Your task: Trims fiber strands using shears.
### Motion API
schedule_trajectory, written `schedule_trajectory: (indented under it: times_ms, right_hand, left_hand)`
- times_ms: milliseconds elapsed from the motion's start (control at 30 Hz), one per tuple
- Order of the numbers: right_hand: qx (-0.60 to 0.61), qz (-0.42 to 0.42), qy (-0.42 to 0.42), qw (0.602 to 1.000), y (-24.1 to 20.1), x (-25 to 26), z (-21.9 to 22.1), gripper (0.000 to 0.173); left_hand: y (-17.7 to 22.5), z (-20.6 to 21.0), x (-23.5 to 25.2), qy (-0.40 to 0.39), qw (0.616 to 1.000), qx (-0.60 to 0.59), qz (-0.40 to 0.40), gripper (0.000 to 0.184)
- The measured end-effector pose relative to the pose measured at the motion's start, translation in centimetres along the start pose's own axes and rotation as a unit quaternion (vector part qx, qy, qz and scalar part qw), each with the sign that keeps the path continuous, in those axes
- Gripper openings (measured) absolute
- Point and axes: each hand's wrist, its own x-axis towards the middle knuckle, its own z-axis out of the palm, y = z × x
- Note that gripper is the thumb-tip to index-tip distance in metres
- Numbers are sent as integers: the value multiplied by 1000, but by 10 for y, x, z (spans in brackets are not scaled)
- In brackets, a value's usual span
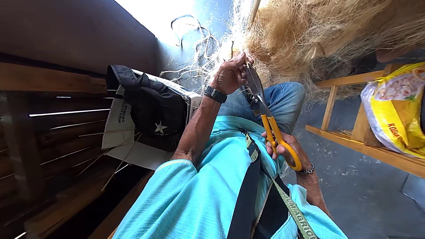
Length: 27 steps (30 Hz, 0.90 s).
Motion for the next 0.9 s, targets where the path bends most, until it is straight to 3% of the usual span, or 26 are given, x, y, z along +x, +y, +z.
schedule_trajectory:
  times_ms: [333, 900]
  right_hand:
    - [82, 17, -21, 996, 3, -2, -4, 84]
    - [111, 10, -29, 993, 7, -1, -4, 84]
  left_hand:
    - [-7, 2, 2, 26, 999, -24, 20, 34]
    - [-20, 0, 3, 5, 997, -60, 54, 23]
